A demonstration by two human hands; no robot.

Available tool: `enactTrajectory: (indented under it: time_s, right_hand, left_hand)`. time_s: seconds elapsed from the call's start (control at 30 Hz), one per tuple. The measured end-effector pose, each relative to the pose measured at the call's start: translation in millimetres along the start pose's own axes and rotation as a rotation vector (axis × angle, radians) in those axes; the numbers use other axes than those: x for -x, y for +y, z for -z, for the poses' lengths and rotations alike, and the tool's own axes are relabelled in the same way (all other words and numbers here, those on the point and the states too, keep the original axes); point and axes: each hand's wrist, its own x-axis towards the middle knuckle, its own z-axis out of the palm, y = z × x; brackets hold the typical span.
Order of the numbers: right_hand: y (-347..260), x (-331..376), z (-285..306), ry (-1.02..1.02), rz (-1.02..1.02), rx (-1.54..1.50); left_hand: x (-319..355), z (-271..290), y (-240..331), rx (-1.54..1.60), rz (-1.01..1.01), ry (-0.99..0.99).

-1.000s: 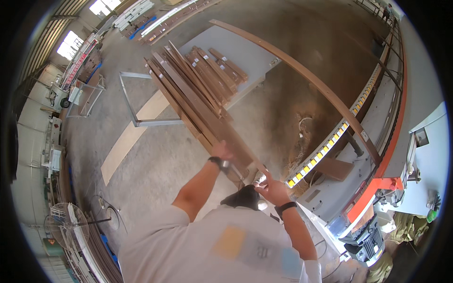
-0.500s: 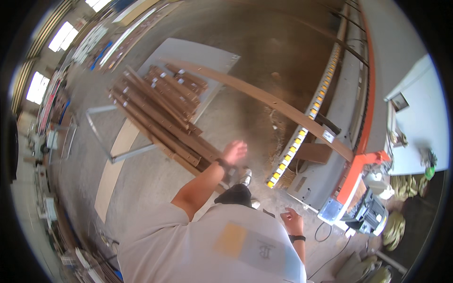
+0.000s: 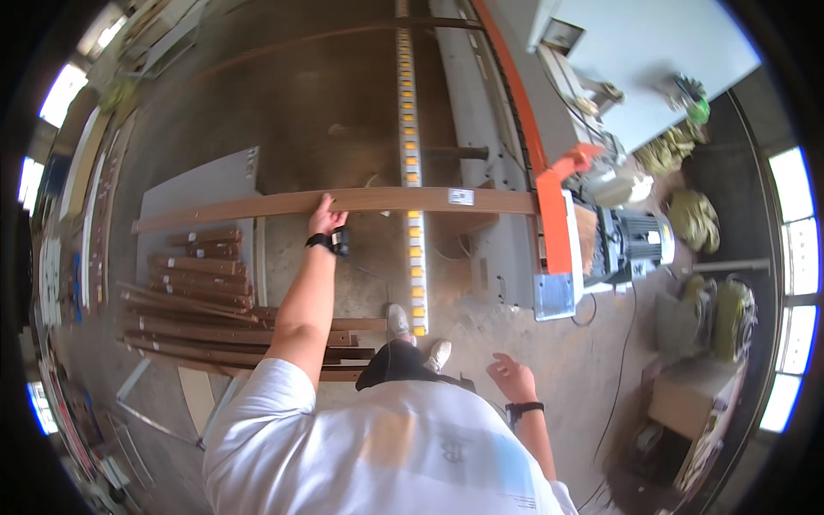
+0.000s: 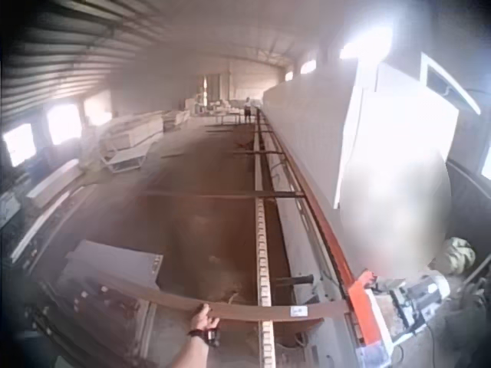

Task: Feeding long wooden boards into an industrial edge-banding machine.

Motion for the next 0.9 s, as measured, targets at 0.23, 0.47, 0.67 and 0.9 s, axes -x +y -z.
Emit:
enactTrajectory:
  time_s: [0.23, 0.47, 0.67, 0.9]
  right_hand:
    - [1.5, -44.2, 44.2, 0.489, 0.121, 0.062]
    - [35.2, -85.8, 119.4, 0.534, 0.216, 0.411]
    - [67.7, -64.3, 139.8, 0.083, 0.167, 0.514]
    - [77.3, -47.8, 135.4, -0.385, 0.404, 0.613]
  left_hand:
    - [93.0, 47.4, -10.6, -0.129, -0.138, -0.055]
    - [211.7, 124.5, -8.1, -0.207, -0.255, 0.133]
    - [306.0, 205.4, -1.8, -0.761, -0.257, 0.346]
    - [354.8, 245.4, -28.0, 0.008, -0.405, 0.210]
